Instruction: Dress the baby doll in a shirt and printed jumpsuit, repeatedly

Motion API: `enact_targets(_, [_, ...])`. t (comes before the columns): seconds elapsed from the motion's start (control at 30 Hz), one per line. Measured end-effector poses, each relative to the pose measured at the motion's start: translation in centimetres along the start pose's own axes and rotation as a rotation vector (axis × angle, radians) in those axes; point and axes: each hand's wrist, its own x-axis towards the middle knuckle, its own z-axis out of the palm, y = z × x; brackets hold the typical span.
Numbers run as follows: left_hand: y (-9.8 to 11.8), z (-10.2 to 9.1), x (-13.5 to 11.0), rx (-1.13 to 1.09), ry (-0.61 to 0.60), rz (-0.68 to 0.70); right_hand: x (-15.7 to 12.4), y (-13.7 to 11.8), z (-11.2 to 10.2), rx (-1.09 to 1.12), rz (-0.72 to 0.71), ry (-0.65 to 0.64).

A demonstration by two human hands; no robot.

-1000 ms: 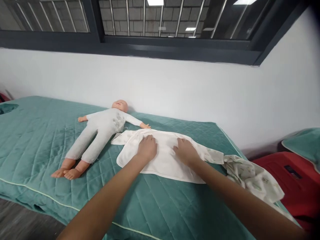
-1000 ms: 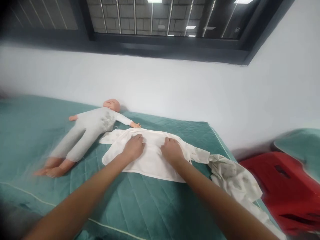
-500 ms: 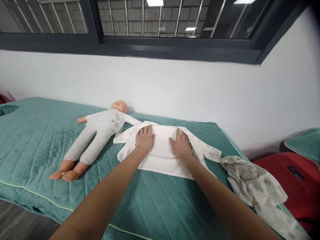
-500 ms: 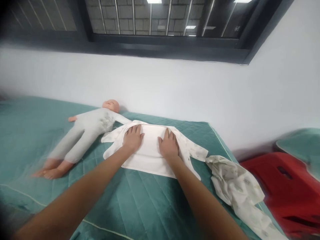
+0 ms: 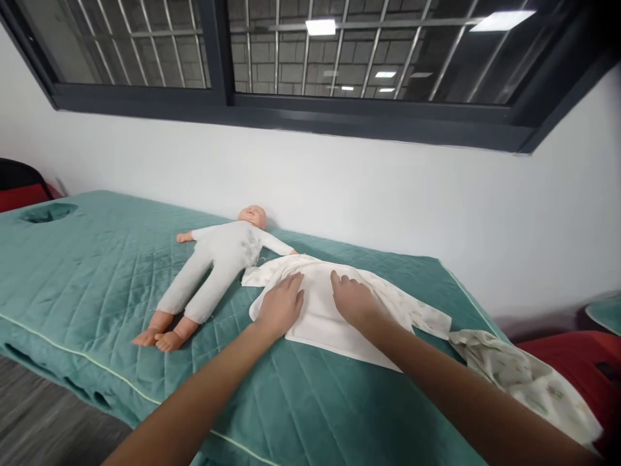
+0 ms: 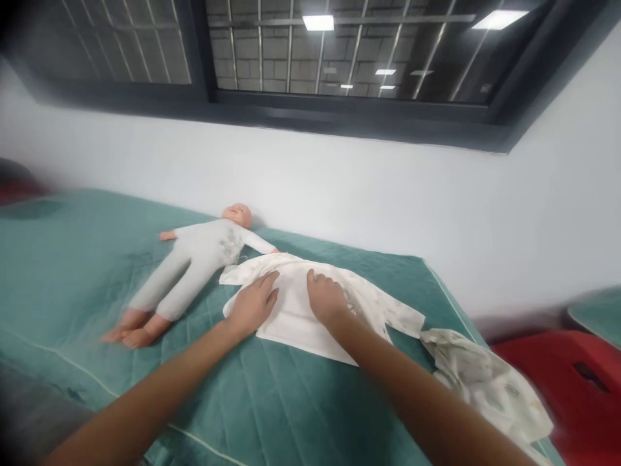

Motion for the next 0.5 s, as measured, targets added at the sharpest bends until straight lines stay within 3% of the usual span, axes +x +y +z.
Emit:
enact_targets(0.13, [-5.4, -5.9, -2.6, -0.013, 0.215, -0.058, 5.1, -3.7, -2.0, 0.150, -0.095, 0.004])
enact_targets(0.2, [-9.6, -9.1, -2.6, 0.016, 0.329, -0.139, 9.0, -5.8, -2.7, 0.249, -0.115, 0.013])
enact_targets(0.27, [-14.2, -11.5, -2.1, 0.028, 0.369, -0.257, 13.1, -8.2, -3.0, 0.354, -0.097, 0.004])
enact_targets(0.4, [-21.2, -13.3, -0.7, -0.267, 0.212, -0.721, 20.3, -12.6, -2.9, 0.546, 0.007, -0.083])
enact_targets(0.5, [-22.8, -12.7, 0.1, -0.555, 0.077, -0.834, 24.0, -15.2, -2.5, 0.663, 0.059, -0.133])
